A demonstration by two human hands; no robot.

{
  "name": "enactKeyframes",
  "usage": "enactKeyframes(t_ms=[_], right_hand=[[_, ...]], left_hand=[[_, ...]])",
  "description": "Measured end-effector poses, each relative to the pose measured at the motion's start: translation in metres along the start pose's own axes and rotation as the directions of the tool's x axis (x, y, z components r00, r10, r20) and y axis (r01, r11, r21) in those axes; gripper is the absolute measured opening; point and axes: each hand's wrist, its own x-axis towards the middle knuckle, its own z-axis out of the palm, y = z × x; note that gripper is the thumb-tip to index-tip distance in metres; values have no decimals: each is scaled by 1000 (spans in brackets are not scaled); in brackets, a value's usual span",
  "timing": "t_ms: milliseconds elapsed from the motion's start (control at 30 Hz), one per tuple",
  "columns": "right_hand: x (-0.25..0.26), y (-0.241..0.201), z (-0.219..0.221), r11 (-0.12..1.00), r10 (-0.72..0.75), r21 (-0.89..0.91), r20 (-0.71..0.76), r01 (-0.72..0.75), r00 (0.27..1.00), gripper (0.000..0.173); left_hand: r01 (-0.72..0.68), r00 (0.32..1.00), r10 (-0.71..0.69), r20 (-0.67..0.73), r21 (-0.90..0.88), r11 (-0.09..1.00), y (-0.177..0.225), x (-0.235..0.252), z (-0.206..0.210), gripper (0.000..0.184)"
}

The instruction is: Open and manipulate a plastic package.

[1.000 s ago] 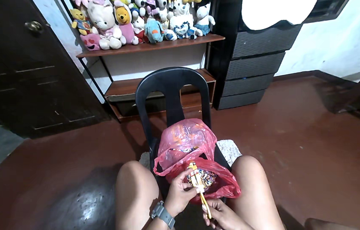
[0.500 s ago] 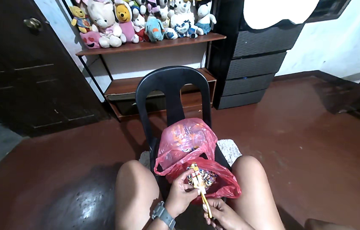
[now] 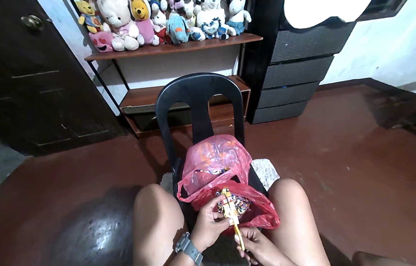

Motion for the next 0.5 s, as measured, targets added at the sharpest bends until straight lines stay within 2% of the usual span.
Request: enactKeyframes(t_ms=[267,500], right_hand=[[0,1,0,998,-22,63,-13,22,1000,27],[0,1,-1,999,-13,48,-27,15,1000,27]], left_hand=[[25,998,-27,58,38,999,1,-3,3,72],[33,997,-35,67,34,999,2,-4,2,72]])
